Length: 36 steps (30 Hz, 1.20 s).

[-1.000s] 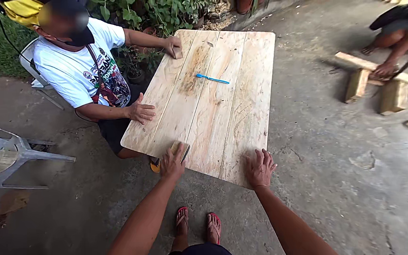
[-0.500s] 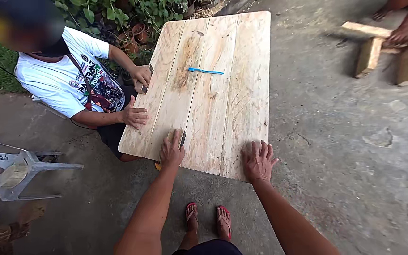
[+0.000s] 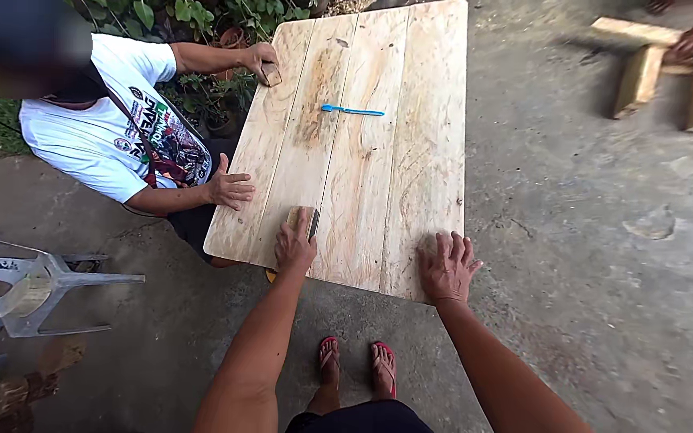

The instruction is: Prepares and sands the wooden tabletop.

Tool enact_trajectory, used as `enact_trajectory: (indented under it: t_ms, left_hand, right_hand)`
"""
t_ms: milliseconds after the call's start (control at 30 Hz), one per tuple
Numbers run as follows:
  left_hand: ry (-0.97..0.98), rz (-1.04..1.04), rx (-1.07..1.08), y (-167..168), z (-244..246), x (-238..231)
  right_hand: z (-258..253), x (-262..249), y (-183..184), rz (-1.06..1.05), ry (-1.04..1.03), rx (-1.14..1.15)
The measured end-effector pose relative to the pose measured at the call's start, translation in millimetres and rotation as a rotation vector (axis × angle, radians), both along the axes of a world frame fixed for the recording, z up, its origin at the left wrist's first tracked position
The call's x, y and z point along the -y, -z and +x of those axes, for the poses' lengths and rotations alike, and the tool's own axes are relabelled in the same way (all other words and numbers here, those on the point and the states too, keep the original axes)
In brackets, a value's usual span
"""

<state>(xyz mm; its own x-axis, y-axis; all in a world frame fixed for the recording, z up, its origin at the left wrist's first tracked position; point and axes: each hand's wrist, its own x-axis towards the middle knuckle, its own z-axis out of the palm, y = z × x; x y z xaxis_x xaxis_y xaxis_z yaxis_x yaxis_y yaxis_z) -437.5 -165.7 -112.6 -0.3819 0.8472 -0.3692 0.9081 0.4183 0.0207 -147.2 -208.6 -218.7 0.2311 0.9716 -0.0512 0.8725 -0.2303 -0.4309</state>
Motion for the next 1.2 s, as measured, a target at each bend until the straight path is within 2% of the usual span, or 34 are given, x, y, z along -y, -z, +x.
enact_trajectory:
  t_ms: [33, 200, 267, 333, 433, 500, 567, 633, 667, 700, 800, 900, 967, 1100, 1133, 1200]
  left_hand:
    - [0.022, 0.011, 0.008, 4, -3, 7]
    - [0.151, 0.104, 0.011, 6, -15, 99]
    - [0.113, 0.017, -0.008, -2, -2, 87]
    - [0.046, -0.048, 0.005, -7, 14, 49]
    - [0.017, -0.042, -0.003, 1, 25, 9]
    - [0.085, -0.018, 0.013, 8, 18, 28]
    - [0.168, 0.056, 0.029, 13, 3, 79]
    - [0.216, 0.218, 0.018, 22, -9, 124]
    - [0.229, 0.288, -0.003, 26, -11, 132]
    - [0.211, 0.276, -0.021, 23, -7, 129]
    - [0.061, -0.013, 0.019, -4, 15, 77]
    - [0.031, -0.029, 0.017, 0, 20, 30]
    - [0.091, -0.002, 0.026, 7, 12, 46]
    - [0.177, 0.154, 0.020, 14, -10, 121]
    - [0.167, 0.147, 0.017, 11, -8, 122]
    - [0.110, 0.036, 0.017, 0, 5, 95]
  right_hand:
    - [1, 0, -1, -0.007, 0.005, 0.001]
    - [0, -1, 0, 0.012, -0.013, 0.010]
    - [1, 0, 0, 0.002, -0.012, 0.019]
    - [1, -1, 1, -0.004, -0.005, 0.027]
    - [0, -1, 1, -0.005, 0.022, 0.024]
    - [2, 0, 1, 0.012, 0.040, 0.023]
    - [1, 2, 2, 0.021, 0.044, 0.023]
    - [0, 2, 3, 0.036, 0.043, 0.026]
    - [0, 0, 2, 0.034, 0.039, 0.026]
    - [1, -1, 1, 0.030, 0.035, 0.027]
    - [2, -1, -1, -0.004, 0.020, 0.017]
    - [1, 1, -1, 0.007, 0.039, 0.015]
    - [3, 3, 0, 0.017, 0.043, 0.018]
    - [0, 2, -1, 0.030, 0.022, 0.016]
    - [-1, 1, -2, 0.023, 0.017, 0.013]
    - [0, 0, -2, 0.015, 0.011, 0.020]
